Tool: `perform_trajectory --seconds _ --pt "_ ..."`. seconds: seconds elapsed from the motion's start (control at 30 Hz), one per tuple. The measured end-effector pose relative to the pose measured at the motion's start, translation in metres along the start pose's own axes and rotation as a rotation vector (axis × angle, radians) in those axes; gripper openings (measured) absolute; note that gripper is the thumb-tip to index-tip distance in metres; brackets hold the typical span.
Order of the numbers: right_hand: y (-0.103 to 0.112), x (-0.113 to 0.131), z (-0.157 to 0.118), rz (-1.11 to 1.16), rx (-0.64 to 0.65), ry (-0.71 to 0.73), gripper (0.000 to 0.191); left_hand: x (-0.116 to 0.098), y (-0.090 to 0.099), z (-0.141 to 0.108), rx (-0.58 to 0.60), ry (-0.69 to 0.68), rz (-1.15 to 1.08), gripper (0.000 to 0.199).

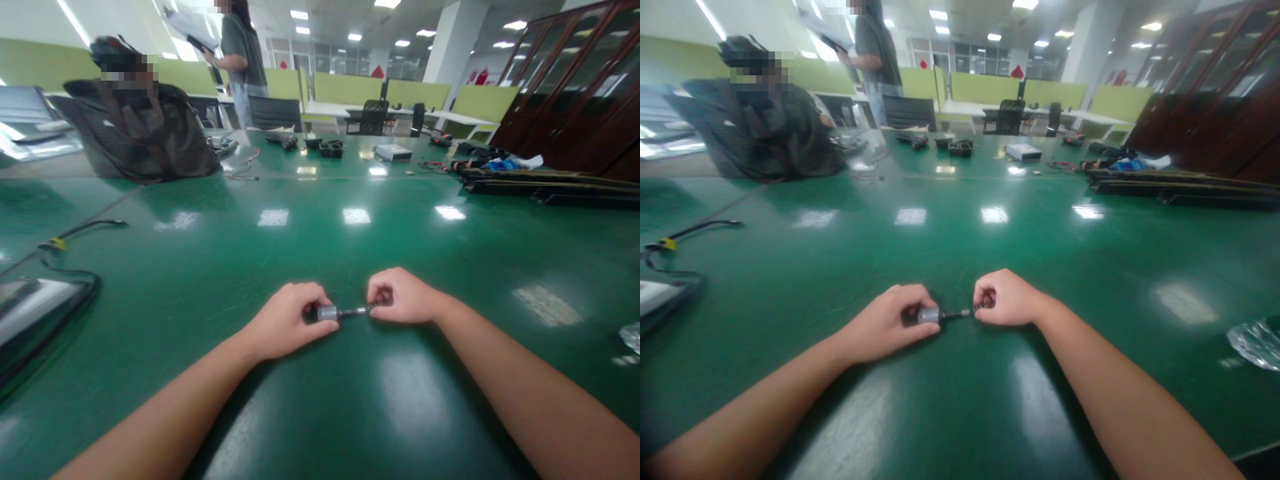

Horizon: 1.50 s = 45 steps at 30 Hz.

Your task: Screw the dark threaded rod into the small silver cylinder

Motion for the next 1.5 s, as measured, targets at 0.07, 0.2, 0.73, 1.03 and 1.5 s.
perform_trajectory --seconds 0.07,0.2,0.73,1.03,1.5 --pt "-0.002 0.002 0.001 -0.008 -0.002 0.015 0.007 0.000 0.000 0.000 0.003 0.009 0.000 0.023" --pt "-0.006 0.004 0.003 0.004 -0.012 0.061 0.008 0.001 -0.001 0.000 0.011 0.016 0.002 0.023" --pt "-0.034 0.022 0.010 -0.101 -0.090 0.245 0.015 -0.001 -0.001 0.001 0.002 -0.005 0.003 0.027" --pt "-0.035 0.022 0.010 -0.119 -0.096 0.275 0.011 -0.003 0.001 0.001 -0.001 -0.001 -0.011 0.023" --pt "-0.034 0.023 0.010 -0.114 -0.098 0.270 0.010 -0.002 0.000 0.002 0.003 0.002 -0.004 0.023"
Point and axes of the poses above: each hand's wrist, its own z-axis towards the middle knuckle, its own y-axis out of the back of the hand, x = y × z, the point moved 2 cm from there along z, towards the middle knuckle, and after that the axes turned 2 degrees about x, right-handed, at the moved point
